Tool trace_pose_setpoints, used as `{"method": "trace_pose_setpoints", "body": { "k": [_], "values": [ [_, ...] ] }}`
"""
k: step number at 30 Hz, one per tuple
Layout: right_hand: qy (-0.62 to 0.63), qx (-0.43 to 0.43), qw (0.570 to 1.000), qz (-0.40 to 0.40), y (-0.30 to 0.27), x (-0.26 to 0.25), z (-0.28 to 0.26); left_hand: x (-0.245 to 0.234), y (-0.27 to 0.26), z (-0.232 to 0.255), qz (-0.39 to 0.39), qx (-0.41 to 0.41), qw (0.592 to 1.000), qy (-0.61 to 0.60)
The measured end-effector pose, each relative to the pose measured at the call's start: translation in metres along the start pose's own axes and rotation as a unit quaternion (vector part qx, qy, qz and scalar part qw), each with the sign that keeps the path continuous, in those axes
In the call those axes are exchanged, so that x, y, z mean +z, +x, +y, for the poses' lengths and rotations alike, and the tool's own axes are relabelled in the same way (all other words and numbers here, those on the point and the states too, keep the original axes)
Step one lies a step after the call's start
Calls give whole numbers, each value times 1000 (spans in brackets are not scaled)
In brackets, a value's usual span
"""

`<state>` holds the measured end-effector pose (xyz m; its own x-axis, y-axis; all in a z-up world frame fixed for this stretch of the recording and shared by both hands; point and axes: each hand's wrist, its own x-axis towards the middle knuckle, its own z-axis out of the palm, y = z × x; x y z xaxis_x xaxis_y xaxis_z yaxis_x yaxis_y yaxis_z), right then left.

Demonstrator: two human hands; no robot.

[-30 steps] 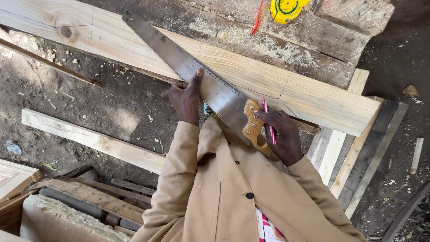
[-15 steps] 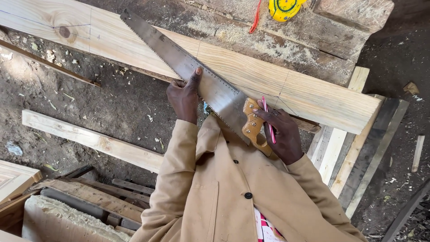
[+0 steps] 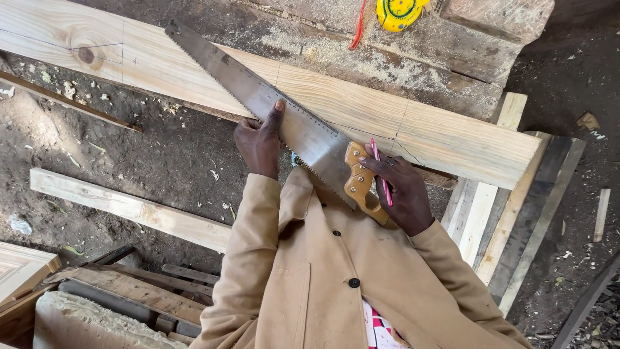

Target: The person is using a pencil and various tools like a saw and ruler as guides to draw a complex design on a long wooden plank.

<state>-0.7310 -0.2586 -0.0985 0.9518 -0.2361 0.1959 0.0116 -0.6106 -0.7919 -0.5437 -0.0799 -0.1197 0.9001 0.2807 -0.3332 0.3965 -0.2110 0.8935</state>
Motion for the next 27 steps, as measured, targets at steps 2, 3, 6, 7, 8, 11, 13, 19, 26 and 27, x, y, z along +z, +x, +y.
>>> {"method": "trace_pose_setpoints", "body": {
  "k": [2, 3, 6, 7, 8, 11, 13, 19, 26, 27],
  "values": [
    [1, -2, 1000, 0, 3, -2, -8, -1, -3, 2, -2, 1, 1000, 6],
    [2, -4, 1000, 0, 5, -4, -12, -1, -4, 3, -3, 2, 1000, 11],
    [8, -12, 1000, -10, -1, -2, 0, -1, 2, -5, -1, 1, 1000, 0],
    [9, -12, 1000, -12, 1, -4, -4, 0, 3, -8, 0, 0, 1000, 1],
    [9, -10, 1000, -11, 3, -5, -9, -1, 5, -10, -3, 2, 1000, 1],
    [6, -6, 1000, -10, 5, -6, -14, -1, 3, -7, -5, 3, 1000, 4],
    [8, -6, 1000, -11, 7, -6, -16, -2, 3, -4, 1, 3, 1000, 10],
    [11, 0, 1000, -17, 13, -10, -26, 0, 2, -7, -1, 5, 1000, 8],
    [38, 26, 998, -34, 18, -14, -32, -2, 0, -3, 0, 9, 999, 31],
    [40, 35, 998, -39, 19, -16, -35, -3, 0, -2, 1, 9, 999, 37]
  ]
}}
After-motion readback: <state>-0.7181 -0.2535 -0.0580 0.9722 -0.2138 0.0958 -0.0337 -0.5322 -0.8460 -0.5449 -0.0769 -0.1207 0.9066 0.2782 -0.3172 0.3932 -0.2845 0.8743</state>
